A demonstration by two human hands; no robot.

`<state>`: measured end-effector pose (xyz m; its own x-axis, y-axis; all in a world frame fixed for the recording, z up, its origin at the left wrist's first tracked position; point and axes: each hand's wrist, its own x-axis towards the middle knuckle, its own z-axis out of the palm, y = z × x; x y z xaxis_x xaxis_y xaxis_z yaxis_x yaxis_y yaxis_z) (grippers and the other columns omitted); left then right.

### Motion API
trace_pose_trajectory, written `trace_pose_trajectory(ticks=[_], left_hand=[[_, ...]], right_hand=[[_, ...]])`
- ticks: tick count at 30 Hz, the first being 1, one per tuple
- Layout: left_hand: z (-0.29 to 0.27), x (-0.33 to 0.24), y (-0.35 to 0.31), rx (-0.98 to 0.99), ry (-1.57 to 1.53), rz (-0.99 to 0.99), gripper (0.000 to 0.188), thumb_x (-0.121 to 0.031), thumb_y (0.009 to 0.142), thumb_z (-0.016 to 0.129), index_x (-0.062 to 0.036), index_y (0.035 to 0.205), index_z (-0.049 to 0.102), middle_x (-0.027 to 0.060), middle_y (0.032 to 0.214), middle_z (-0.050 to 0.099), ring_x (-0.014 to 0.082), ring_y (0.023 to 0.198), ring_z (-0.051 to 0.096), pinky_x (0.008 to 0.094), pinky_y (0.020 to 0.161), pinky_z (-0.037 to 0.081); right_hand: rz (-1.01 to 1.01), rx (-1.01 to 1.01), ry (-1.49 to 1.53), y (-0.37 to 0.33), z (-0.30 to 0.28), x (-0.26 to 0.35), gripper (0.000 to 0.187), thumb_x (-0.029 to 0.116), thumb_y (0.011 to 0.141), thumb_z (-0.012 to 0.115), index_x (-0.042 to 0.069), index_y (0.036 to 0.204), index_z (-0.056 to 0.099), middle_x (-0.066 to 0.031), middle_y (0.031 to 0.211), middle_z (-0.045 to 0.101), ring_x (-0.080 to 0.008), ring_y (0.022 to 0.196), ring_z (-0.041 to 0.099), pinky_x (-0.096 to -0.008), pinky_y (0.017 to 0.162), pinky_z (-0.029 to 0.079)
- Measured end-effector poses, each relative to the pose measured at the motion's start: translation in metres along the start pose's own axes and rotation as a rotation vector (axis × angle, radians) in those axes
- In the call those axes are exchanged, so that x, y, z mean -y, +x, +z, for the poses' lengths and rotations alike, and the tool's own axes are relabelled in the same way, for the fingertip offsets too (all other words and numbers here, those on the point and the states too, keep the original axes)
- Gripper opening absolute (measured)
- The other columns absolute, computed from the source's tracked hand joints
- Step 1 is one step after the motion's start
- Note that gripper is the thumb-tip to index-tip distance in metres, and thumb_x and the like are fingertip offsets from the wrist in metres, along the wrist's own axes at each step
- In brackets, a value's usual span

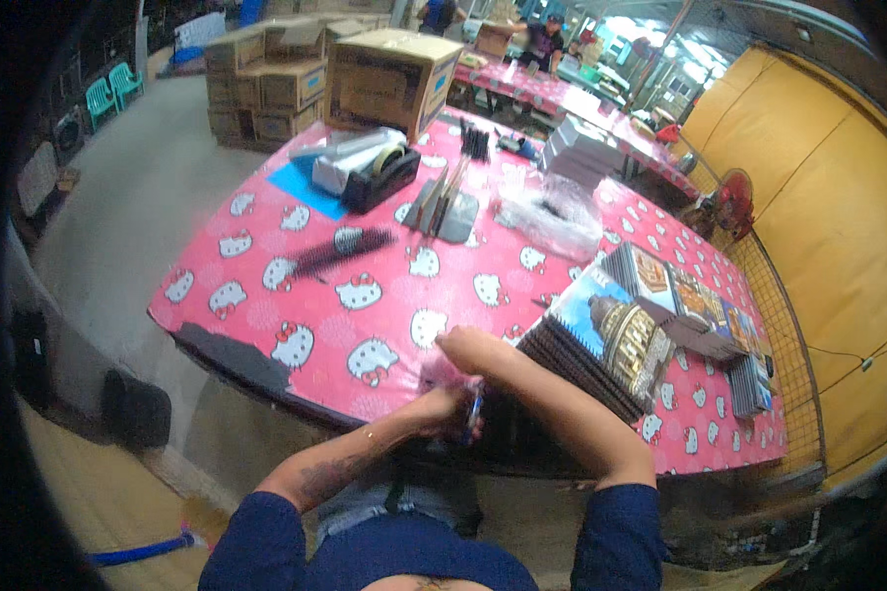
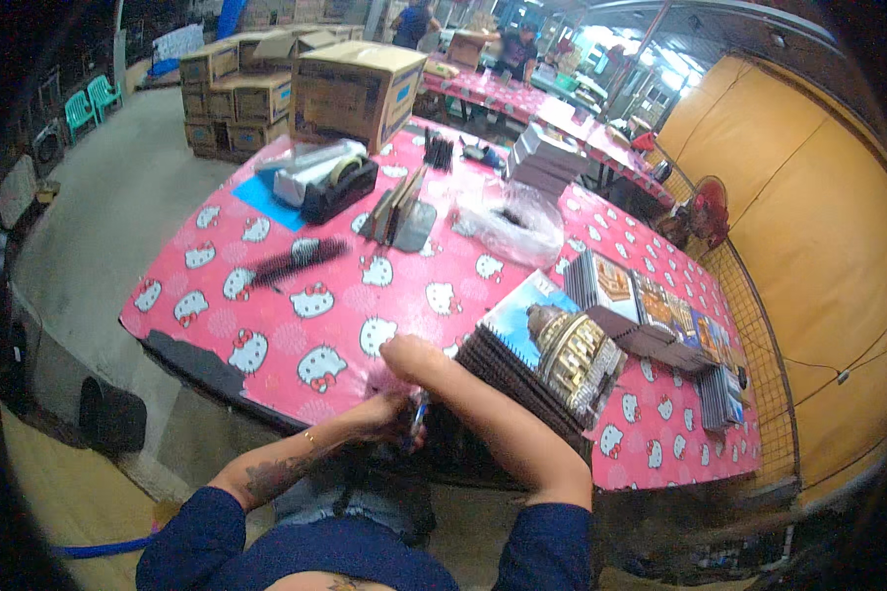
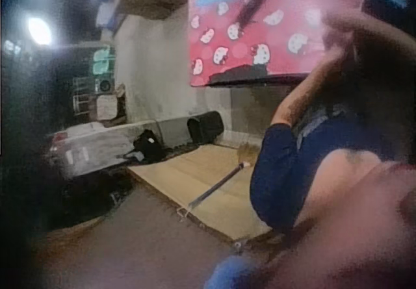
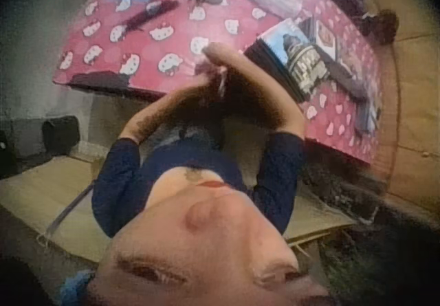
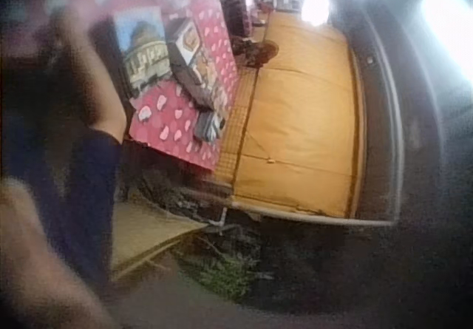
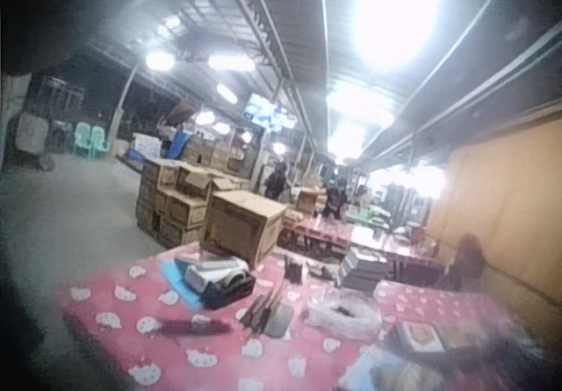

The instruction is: The person uses a utility knife to cut through plastic wrap on a stack of posters, removes individual prints from a box, and organizes them on a table.

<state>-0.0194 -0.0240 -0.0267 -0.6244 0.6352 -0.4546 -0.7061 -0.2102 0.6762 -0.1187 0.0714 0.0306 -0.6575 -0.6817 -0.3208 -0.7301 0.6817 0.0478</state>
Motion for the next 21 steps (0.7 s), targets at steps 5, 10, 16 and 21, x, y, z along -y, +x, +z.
trace_pose_trajectory(ticks=[5, 10, 16, 21], left_hand=[[-0.066, -0.031, -0.030, -0.137, 0.119, 0.104, 0.033, -0.034, 0.094, 0.049, -0.0040, 0.106, 0.048, 0.0173, 0.091, 0.063, 0.0302, 0.071, 0.066, 0.0445, 0.053, 0.053], [-0.095, -0.065, -0.057, -0.560, 0.123, 0.501, 0.032, -0.035, 0.101, 0.039, -0.0042, 0.106, 0.047, 0.0131, 0.088, 0.061, 0.0221, 0.074, 0.067, 0.0326, 0.056, 0.055], [-0.110, -0.053, -0.048, -0.581, 0.197, 0.716, 0.030, -0.031, 0.101, 0.039, -0.0021, 0.104, 0.045, 0.0146, 0.088, 0.061, 0.0229, 0.071, 0.067, 0.0341, 0.056, 0.055], [-0.104, -0.055, -0.059, -0.609, 0.222, 0.687, 0.028, -0.027, 0.101, 0.038, -0.0003, 0.104, 0.044, 0.0146, 0.087, 0.061, 0.0218, 0.070, 0.067, 0.0323, 0.057, 0.056]], right_hand=[[-0.239, -0.080, 0.335, -0.028, -0.130, 0.010, 0.028, 0.002, 0.074, 0.058, 0.004, 0.101, 0.060, -0.0195, 0.095, 0.065, -0.0372, 0.088, 0.063, -0.0434, 0.078, 0.049], [-0.041, -0.108, 0.908, -0.072, -0.227, -0.067, 0.031, 0.006, 0.085, 0.062, 0.004, 0.116, 0.054, -0.0090, 0.096, 0.063, -0.0172, 0.081, 0.066, -0.0312, 0.070, 0.056], [0.227, -0.445, 1.404, -0.080, -0.213, -0.203, 0.025, 0.010, 0.087, 0.065, 0.000, 0.109, 0.057, -0.0092, 0.099, 0.062, -0.0178, 0.085, 0.067, -0.0314, 0.076, 0.058], [0.401, -0.555, 1.603, -0.058, -0.188, -0.267, 0.023, 0.005, 0.086, 0.064, 0.000, 0.107, 0.055, -0.0096, 0.096, 0.062, -0.0216, 0.087, 0.067, -0.0320, 0.077, 0.058]])
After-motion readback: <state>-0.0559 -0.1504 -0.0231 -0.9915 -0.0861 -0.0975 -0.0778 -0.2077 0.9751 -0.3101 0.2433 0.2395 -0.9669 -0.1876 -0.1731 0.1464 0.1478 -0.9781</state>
